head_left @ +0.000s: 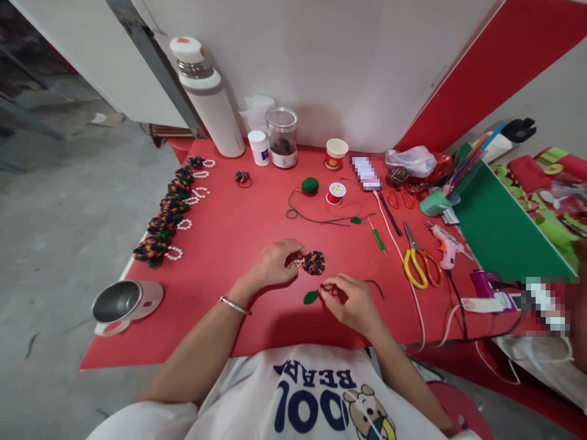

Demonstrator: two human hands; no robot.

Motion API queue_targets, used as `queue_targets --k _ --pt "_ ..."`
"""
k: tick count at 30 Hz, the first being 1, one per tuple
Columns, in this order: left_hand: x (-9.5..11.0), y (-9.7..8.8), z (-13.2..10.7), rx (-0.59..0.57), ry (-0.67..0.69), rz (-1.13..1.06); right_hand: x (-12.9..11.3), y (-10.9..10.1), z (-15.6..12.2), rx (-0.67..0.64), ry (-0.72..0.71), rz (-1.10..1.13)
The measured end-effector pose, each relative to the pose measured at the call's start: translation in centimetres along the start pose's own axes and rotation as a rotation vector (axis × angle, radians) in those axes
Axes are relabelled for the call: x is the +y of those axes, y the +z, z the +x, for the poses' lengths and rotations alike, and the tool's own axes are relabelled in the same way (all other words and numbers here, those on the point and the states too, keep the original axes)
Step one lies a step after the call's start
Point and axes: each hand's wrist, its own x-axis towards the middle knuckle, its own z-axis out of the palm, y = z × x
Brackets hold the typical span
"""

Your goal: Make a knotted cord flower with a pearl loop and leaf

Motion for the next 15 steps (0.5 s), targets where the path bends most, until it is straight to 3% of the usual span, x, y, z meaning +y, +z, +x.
queue_targets --k 4,8,11,15 --pt "0.3 -0.2 -0.4 0.077 0.016 -0.055 -0.3 1.2 -0.9 -0.113 -0.064 -0.082" --pt "1.5 -0.5 -2.0 0.089 0.053 -0.170 0.7 1.7 -0.4 -0.127 -0.095 -0.122" --pt "2.2 -0.3 -3.4 0.014 0.043 -0.248 0.8 1.6 0.2 -0.132 -0.092 -0.071" --pt "2.4 0.2 -3.9 -0.115 -0.020 -0.373 -0.4 1.1 1.1 -0.125 -0.043 0.194"
